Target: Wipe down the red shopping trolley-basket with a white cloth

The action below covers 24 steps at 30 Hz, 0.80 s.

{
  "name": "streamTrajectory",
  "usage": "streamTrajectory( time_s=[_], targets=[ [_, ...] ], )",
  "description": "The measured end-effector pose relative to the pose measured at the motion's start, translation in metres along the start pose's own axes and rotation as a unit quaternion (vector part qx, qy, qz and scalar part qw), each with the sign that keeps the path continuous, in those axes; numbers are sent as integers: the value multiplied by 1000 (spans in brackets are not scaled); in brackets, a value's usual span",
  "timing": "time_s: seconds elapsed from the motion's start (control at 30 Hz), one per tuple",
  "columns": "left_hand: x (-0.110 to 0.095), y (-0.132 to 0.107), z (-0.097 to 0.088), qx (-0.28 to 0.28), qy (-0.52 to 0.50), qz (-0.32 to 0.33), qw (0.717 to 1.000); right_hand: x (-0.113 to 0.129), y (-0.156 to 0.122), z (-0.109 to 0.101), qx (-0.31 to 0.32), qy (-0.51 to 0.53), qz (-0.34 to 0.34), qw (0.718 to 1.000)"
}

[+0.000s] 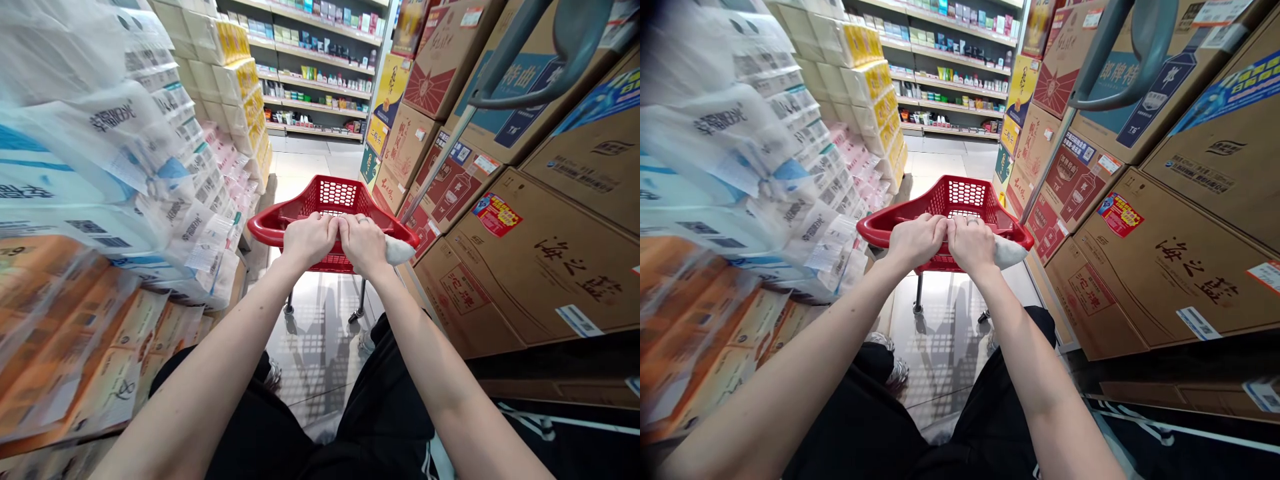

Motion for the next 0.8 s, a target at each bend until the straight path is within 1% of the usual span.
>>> streamTrajectory(
  time_s=[0.1, 0.2, 0.27, 0.33, 0.37, 0.47, 0.53, 0.67, 0.73, 0.8],
  targets=[
    [4, 3, -2, 20, -11, 19, 1000, -3, 6, -2, 28, -2, -11, 1000],
    [17, 10, -4, 53, -28, 24, 998, -5, 9, -5, 39, -2, -14, 999],
    [31, 15, -4, 86, -23, -2, 996, -6, 9, -7, 45, 0, -13, 999],
    [44, 19, -3, 122, -4, -44, 992, -7, 9, -8, 51, 4, -14, 999],
    [49, 19, -2, 131, 6, -61, 989, -8, 10, -8, 54, 6, -14, 998],
    [51, 18, -2, 118, 20, -83, 989, -10, 16, -7, 68, 9, -1, 998],
    [46, 16, -2, 102, 20, -85, 991, -12, 26, -4, 89, 9, 19, 996],
    [36, 15, 1, 90, 23, -86, 992, -14, 44, 2, 132, 9, 51, 990],
    [33, 15, 2, 76, 25, -84, 993, -13, 45, 2, 125, 6, 51, 991],
    [32, 14, 3, 59, 24, -87, 994, -11, 37, 0, 93, 4, 39, 995]
  ],
)
Point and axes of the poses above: each hand's wrist, its own y-axis towards the middle knuckle, its own z-axis out of the palm, x = y × z, the point moved 3 cm from there along y, towards the middle knuckle, and after that the axes turned 11 degrees about x, right-handed, at the moved point
